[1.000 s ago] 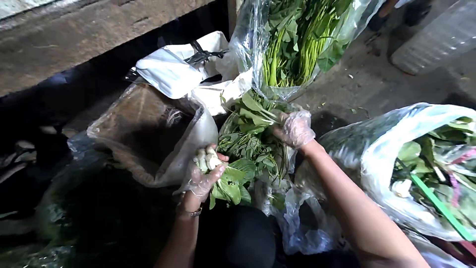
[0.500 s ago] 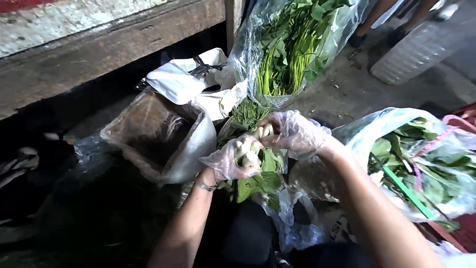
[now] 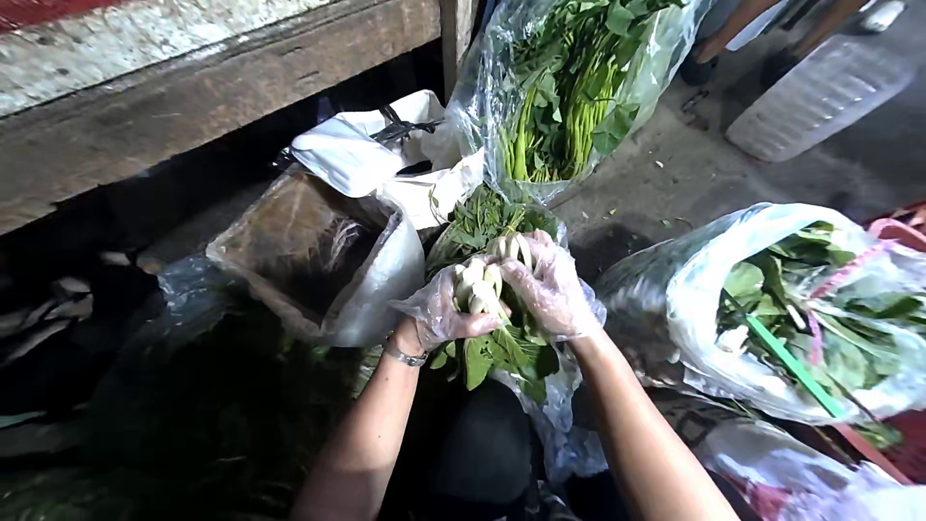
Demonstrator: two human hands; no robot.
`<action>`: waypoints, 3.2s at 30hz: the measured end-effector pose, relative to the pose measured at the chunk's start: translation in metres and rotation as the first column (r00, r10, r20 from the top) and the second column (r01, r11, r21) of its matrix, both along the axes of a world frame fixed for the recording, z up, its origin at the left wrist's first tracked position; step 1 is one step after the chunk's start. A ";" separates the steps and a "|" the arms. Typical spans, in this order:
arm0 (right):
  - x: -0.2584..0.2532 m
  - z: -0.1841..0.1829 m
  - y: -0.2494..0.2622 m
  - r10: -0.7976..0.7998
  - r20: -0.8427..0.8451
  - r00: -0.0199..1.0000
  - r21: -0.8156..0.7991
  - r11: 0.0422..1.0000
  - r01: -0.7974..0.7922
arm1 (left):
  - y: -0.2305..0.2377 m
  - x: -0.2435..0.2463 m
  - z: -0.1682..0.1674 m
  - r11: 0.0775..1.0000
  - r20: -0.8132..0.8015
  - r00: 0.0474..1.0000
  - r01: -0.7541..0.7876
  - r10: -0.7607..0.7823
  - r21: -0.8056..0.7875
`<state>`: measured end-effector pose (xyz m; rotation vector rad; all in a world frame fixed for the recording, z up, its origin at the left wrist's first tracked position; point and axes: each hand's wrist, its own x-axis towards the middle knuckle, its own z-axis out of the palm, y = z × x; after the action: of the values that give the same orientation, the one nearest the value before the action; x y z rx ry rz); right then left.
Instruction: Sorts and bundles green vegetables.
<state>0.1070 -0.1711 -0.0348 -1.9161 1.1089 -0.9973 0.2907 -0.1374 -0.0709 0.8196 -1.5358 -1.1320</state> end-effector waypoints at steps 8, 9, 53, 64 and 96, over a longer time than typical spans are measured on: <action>-0.035 0.034 0.013 -0.209 0.094 0.973 -0.059 0.975 0.215 | -0.006 0.006 -0.014 0.997 -0.215 0.975 -0.051 0.062 0.057; -0.037 0.041 0.016 -0.239 -0.026 0.971 -0.185 0.955 0.230 | -0.005 0.005 -0.014 0.994 -0.254 0.962 -0.084 0.098 0.064; -0.001 0.028 0.015 -0.165 0.389 0.906 0.229 0.970 0.078 | 0.014 -0.055 -0.011 0.954 -0.492 0.821 -0.204 0.289 0.219; -0.083 0.097 0.061 -0.138 0.128 0.982 -0.033 0.989 0.143 | 0.007 -0.040 -0.017 0.956 -0.523 0.824 -0.074 0.218 0.282; -0.008 -0.004 0.063 -0.009 0.380 0.925 -0.125 0.990 0.061 | 0.026 -0.039 -0.003 0.975 -0.171 0.965 -0.211 0.198 -0.062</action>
<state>0.0986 -0.1079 -0.0388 -1.7098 0.8700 -1.4238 0.2517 -0.1110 -0.0744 0.7914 -1.3189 -0.9560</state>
